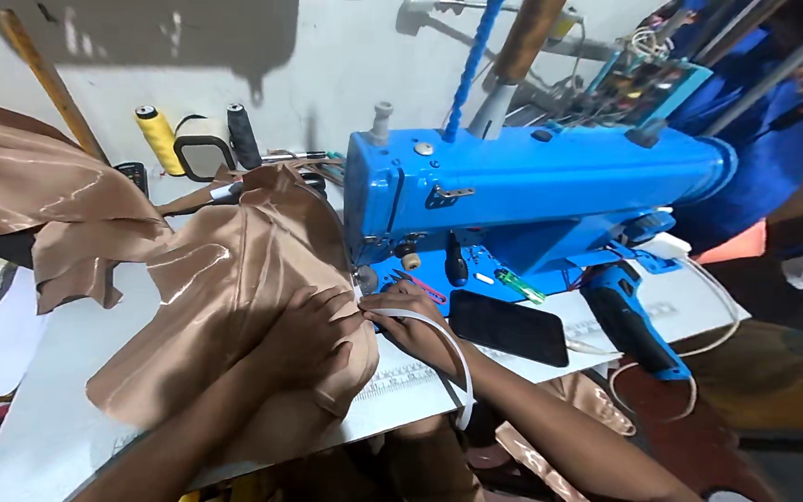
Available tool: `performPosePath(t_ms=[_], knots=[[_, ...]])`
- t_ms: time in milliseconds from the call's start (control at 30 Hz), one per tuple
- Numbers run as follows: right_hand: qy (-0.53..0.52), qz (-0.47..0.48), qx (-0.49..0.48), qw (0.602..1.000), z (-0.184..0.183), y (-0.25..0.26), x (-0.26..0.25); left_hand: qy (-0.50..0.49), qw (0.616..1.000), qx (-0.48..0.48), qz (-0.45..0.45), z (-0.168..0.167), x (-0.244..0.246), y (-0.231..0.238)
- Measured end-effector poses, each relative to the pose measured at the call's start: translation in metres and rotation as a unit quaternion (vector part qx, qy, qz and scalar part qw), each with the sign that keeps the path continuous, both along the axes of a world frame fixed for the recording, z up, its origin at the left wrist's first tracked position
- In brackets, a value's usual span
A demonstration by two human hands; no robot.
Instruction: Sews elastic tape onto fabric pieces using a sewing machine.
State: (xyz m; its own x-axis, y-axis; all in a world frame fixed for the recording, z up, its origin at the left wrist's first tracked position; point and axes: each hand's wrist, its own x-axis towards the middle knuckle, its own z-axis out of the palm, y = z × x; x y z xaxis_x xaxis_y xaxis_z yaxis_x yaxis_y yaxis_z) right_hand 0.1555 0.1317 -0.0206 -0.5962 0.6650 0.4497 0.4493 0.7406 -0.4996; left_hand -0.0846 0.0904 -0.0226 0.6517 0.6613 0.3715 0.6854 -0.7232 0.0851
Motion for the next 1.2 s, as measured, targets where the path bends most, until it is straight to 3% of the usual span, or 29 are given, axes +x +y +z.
performPosePath(t_ms=[267, 467, 600, 800, 933, 1067, 1133, 1200], knots=[[-0.003, -0.011, 0.025, 1.0, -0.005, 0.004, -0.004, 0.027, 1.0, -0.01, -0.006, 0.005, -0.005, 0.01], [0.015, 0.006, -0.007, 1.0, -0.006, 0.004, -0.001, 0.057, 0.987, -0.109, 0.101, 0.04, 0.034, -0.04], [0.039, -0.006, -0.079, 0.996, 0.001, 0.001, 0.0, -0.005, 0.992, -0.077, 0.101, 0.012, 0.034, -0.045], [0.024, -0.055, -0.049, 0.997, 0.004, -0.01, -0.003, -0.001, 0.994, -0.067, 0.088, 0.008, 0.028, -0.047], [0.035, -0.129, -0.221, 0.966, 0.029, -0.029, -0.009, -0.001, 0.995, -0.062, 0.082, 0.006, 0.029, -0.051], [0.126, -0.102, -0.471, 0.867, 0.04, -0.026, -0.012, -0.067, 0.994, -0.017, 0.079, -0.001, 0.033, -0.052], [0.177, -0.101, -0.531, 0.823, 0.039, -0.024, -0.014, -0.084, 0.994, 0.004, 0.073, 0.0, 0.033, -0.052], [0.192, -0.111, -0.553, 0.803, 0.039, -0.023, -0.016, -0.075, 0.994, 0.007, 0.074, 0.0, 0.03, -0.054]])
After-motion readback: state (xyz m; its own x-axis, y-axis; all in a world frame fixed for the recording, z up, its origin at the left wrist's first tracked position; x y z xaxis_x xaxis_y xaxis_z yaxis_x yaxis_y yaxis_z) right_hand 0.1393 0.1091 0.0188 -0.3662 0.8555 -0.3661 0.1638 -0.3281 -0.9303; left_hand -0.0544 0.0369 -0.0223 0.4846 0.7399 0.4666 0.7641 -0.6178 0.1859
